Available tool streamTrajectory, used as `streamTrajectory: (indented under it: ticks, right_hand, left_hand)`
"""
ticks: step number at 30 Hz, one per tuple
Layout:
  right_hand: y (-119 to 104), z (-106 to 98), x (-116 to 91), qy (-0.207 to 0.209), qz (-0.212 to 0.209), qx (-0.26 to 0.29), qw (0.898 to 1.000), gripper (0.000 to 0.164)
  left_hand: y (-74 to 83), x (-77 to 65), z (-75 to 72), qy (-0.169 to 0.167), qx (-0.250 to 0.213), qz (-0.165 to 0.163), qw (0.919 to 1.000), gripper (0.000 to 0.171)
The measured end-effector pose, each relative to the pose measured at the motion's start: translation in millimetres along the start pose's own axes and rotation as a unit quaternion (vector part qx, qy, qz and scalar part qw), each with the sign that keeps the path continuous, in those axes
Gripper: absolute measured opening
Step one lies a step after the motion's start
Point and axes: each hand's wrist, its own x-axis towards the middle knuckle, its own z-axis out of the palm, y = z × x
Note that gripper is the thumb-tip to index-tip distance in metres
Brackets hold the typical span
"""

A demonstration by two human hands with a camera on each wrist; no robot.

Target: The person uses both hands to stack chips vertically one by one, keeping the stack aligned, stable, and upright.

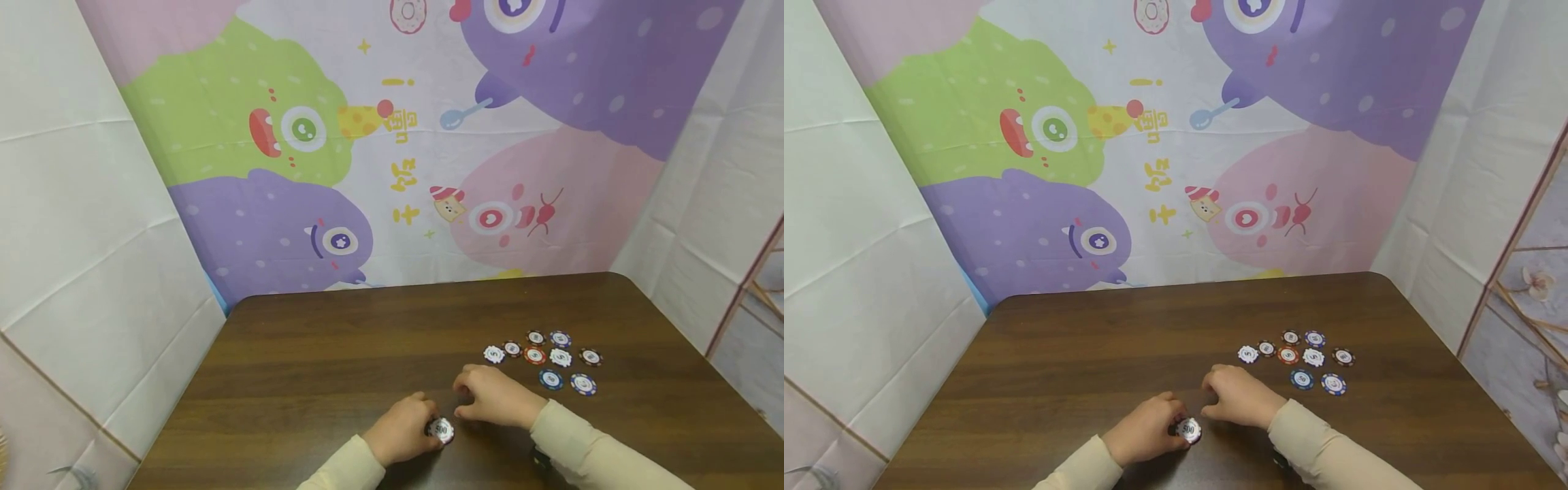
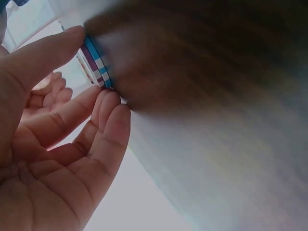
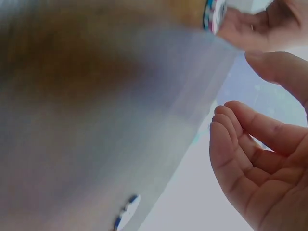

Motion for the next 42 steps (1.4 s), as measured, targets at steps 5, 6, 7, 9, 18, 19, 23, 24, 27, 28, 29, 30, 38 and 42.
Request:
streamTrajectory:
  ticks: [5,6,7,9,18,19,23,24,27,28,29,30,38,42]
  right_hand:
    - [15,-12,3,0.047,0.037,-0.016,0.998,0.027]
    - [18,-15,3,0.057,0.046,-0.019,0.997,0.026]
    - [22,-17,4,0.065,0.055,-0.022,0.996,0.025]
    - [30,-21,6,0.074,0.075,-0.026,0.994,0.024]
    - [63,-26,12,0.069,0.124,-0.007,0.990,0.022]
    - [65,-26,13,0.069,0.127,-0.009,0.990,0.022]
    - [74,-25,15,0.066,0.139,-0.022,0.988,0.026]
    - [75,-24,16,0.064,0.139,-0.025,0.988,0.027]
    - [79,-23,18,0.058,0.149,-0.031,0.987,0.030]
    - [80,-23,18,0.055,0.149,-0.033,0.987,0.030]
    - [81,-22,19,0.053,0.151,-0.036,0.986,0.030]
    - [82,-22,19,0.050,0.152,-0.039,0.986,0.030]
    - [88,-17,23,0.021,0.167,-0.057,0.984,0.017]
    - [89,-16,24,0.020,0.166,-0.063,0.984,0.016]
  left_hand:
    - [-0.8,-0.2,-1.4,0.007,0.006,0.005,0.9999,0.027]
    - [-1.0,-0.2,-1.4,0.008,0.006,0.005,0.9999,0.027]
    - [-1.1,-0.2,-1.5,0.009,0.007,0.005,0.9999,0.026]
    - [-1.2,-0.1,-1.5,0.011,0.011,0.007,0.9999,0.025]
    - [-2.0,0.4,-0.2,0.013,0.019,0.014,0.9996,0.024]
    - [-2.0,0.4,0.0,0.013,0.020,0.014,0.9996,0.024]
    - [-1.7,-0.3,0.0,0.010,0.018,0.012,0.9997,0.026]
    - [-1.5,-0.5,-0.2,0.009,0.017,0.010,0.9998,0.026]
    - [-1.2,-0.4,-0.6,0.007,0.015,0.008,0.9998,0.026]
    - [-1.1,-0.5,-0.7,0.007,0.014,0.007,0.9998,0.027]
    - [-1.1,-0.6,-0.7,0.007,0.014,0.006,0.9999,0.027]
    - [-1.1,-0.5,-0.6,0.006,0.014,0.006,0.9999,0.027]
    - [-2.4,0.5,1.4,0.005,0.016,0.014,0.9998,0.025]
    - [-2.9,0.3,1.5,0.007,0.017,0.014,0.9997,0.025]
